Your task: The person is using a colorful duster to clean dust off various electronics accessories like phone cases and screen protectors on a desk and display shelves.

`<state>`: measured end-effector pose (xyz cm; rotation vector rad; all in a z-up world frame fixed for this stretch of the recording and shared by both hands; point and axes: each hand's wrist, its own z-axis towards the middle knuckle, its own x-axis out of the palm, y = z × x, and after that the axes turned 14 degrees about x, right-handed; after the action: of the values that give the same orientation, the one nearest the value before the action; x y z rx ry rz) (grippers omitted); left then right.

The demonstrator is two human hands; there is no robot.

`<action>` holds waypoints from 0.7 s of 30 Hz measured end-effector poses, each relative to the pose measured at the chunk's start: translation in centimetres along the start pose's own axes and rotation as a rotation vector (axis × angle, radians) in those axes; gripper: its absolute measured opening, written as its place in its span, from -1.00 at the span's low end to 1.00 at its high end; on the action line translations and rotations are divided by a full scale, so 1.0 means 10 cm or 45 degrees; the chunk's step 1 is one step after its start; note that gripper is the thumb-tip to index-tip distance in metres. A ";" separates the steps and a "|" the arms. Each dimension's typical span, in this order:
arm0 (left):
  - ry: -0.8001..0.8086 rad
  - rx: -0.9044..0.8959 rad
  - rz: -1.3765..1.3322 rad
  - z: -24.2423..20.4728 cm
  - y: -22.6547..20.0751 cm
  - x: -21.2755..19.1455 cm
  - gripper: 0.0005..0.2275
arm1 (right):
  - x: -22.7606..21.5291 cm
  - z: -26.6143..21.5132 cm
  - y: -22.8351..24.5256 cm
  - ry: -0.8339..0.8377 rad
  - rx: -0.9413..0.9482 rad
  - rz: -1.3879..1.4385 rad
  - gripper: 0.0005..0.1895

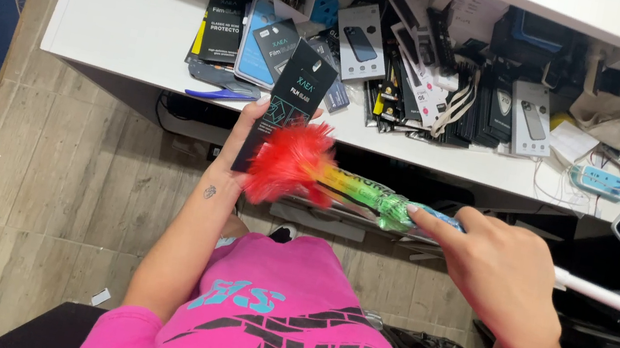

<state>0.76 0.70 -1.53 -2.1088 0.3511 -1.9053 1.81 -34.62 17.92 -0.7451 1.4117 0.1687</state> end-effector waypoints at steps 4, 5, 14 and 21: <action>0.194 0.196 0.079 0.00 0.03 -0.14 -0.36 | 0.06 -0.01 0.01 0.030 -0.009 0.132 -0.43; -0.161 0.173 0.164 0.04 0.00 0.02 -0.32 | 0.09 0.04 0.02 0.270 0.010 0.019 -0.52; -0.510 0.614 0.640 0.03 -0.03 0.15 -0.62 | 0.48 -0.05 -0.12 0.584 0.165 0.184 -0.54; -0.458 0.740 0.999 0.06 -0.15 -0.04 -0.72 | 0.42 -0.14 -0.16 0.418 0.214 0.375 -0.56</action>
<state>1.30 2.22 -1.39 -1.5411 0.4006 -0.9963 2.34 -37.99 14.63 -0.4349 1.8234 0.1584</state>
